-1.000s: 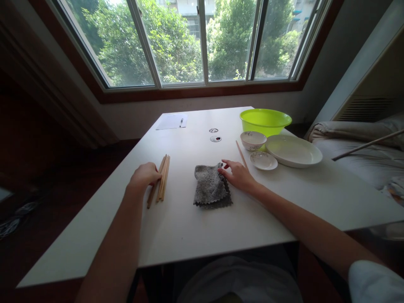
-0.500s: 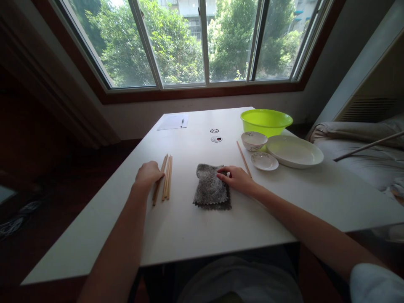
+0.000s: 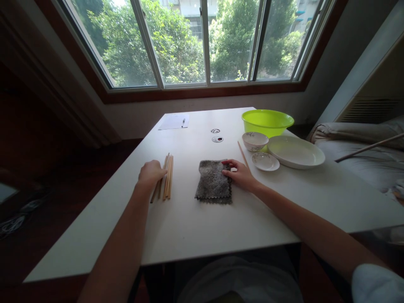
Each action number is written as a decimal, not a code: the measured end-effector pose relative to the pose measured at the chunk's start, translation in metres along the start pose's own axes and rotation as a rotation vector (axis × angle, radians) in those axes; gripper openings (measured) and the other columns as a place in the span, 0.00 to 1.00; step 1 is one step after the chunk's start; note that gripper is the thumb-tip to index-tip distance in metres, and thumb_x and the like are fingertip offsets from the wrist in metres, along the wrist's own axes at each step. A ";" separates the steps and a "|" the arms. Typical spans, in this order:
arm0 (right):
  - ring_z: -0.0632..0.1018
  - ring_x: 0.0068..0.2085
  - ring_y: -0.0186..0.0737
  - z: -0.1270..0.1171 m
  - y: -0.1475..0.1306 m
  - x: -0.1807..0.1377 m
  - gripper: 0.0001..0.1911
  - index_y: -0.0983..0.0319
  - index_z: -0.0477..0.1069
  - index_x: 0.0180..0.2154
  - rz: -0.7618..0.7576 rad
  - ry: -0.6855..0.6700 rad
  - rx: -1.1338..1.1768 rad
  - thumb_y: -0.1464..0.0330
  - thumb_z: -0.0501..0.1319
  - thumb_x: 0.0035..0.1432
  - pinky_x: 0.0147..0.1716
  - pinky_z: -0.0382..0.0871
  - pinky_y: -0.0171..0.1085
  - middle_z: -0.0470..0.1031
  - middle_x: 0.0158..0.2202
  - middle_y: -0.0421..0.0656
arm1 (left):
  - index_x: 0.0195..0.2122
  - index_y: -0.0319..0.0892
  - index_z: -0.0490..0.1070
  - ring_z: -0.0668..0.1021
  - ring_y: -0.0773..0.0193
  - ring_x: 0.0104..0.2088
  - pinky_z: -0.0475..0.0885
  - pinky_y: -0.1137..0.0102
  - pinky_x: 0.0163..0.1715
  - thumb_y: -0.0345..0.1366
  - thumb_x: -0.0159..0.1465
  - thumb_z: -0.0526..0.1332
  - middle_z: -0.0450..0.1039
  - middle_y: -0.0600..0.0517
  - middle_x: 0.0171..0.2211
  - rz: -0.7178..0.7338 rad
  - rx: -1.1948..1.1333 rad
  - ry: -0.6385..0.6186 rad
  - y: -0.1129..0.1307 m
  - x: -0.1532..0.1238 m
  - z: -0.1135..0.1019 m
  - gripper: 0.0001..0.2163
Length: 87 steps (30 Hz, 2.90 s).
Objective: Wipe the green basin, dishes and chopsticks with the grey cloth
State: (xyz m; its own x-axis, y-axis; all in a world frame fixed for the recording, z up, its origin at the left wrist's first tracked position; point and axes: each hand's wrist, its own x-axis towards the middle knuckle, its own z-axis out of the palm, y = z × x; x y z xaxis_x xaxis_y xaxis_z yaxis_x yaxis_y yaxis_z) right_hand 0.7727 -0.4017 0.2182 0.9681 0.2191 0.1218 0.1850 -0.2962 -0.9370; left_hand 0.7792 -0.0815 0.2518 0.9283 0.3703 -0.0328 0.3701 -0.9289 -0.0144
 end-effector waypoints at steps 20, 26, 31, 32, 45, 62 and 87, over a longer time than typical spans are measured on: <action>0.76 0.30 0.31 0.001 -0.013 0.009 0.08 0.61 0.68 0.35 0.260 0.164 0.837 0.73 0.60 0.49 0.31 0.71 0.29 0.76 0.30 0.37 | 0.35 0.40 0.70 0.74 0.70 0.19 0.68 0.74 0.24 0.42 0.62 0.55 0.74 0.53 0.26 0.700 -0.813 -0.025 0.091 -0.067 -0.001 0.11; 0.75 0.29 0.30 -0.002 -0.015 0.008 0.07 0.60 0.69 0.35 0.267 0.139 0.951 0.72 0.61 0.51 0.32 0.71 0.29 0.75 0.30 0.36 | 0.33 0.41 0.71 0.72 0.69 0.22 0.66 0.74 0.27 0.38 0.62 0.56 0.75 0.53 0.27 0.683 -0.746 0.135 0.101 -0.069 0.010 0.08; 0.75 0.32 0.32 -0.006 -0.013 0.009 0.07 0.60 0.69 0.36 0.241 0.096 1.018 0.64 0.57 0.58 0.32 0.72 0.31 0.76 0.34 0.39 | 0.33 0.41 0.72 0.70 0.70 0.24 0.65 0.74 0.28 0.37 0.62 0.57 0.73 0.53 0.26 0.746 -0.723 0.266 0.100 -0.068 0.013 0.07; 0.75 0.31 0.32 -0.006 -0.012 0.010 0.07 0.60 0.68 0.35 0.236 0.108 1.006 0.63 0.58 0.58 0.31 0.71 0.31 0.76 0.33 0.39 | 0.33 0.41 0.73 0.69 0.71 0.24 0.65 0.75 0.28 0.36 0.62 0.57 0.72 0.53 0.27 0.766 -0.729 0.277 0.100 -0.068 0.013 0.07; 0.73 0.29 0.28 -0.003 0.001 0.015 0.16 0.59 0.73 0.32 0.092 0.137 1.068 0.61 0.72 0.40 0.27 0.67 0.28 0.76 0.28 0.34 | 0.39 0.40 0.74 0.69 0.72 0.24 0.64 0.77 0.26 0.33 0.63 0.57 0.72 0.52 0.30 0.963 -0.759 0.380 0.100 -0.070 0.016 0.07; 0.72 0.25 0.25 -0.008 -0.012 0.015 0.17 0.60 0.74 0.28 0.039 0.167 1.033 0.62 0.74 0.35 0.25 0.68 0.26 0.75 0.25 0.33 | 0.41 0.40 0.73 0.72 0.71 0.26 0.66 0.76 0.27 0.33 0.64 0.56 0.72 0.50 0.32 0.968 -0.756 0.354 0.104 -0.076 0.016 0.09; 0.70 0.21 0.25 -0.033 -0.002 0.028 0.19 0.60 0.71 0.27 0.013 0.275 0.918 0.59 0.73 0.34 0.19 0.66 0.26 0.71 0.21 0.31 | 0.35 0.38 0.76 0.76 0.66 0.25 0.72 0.71 0.28 0.36 0.57 0.57 0.77 0.50 0.26 0.810 -0.823 -0.128 0.094 -0.055 0.014 0.11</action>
State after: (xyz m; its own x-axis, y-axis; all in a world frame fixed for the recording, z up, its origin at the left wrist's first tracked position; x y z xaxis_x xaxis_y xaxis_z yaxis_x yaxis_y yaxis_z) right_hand 0.8051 -0.4261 0.2339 0.9966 -0.0391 0.0725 0.0818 0.5725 -0.8158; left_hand 0.7628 -0.1896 0.2387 0.9107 -0.3793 0.1635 -0.3758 -0.5966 0.7091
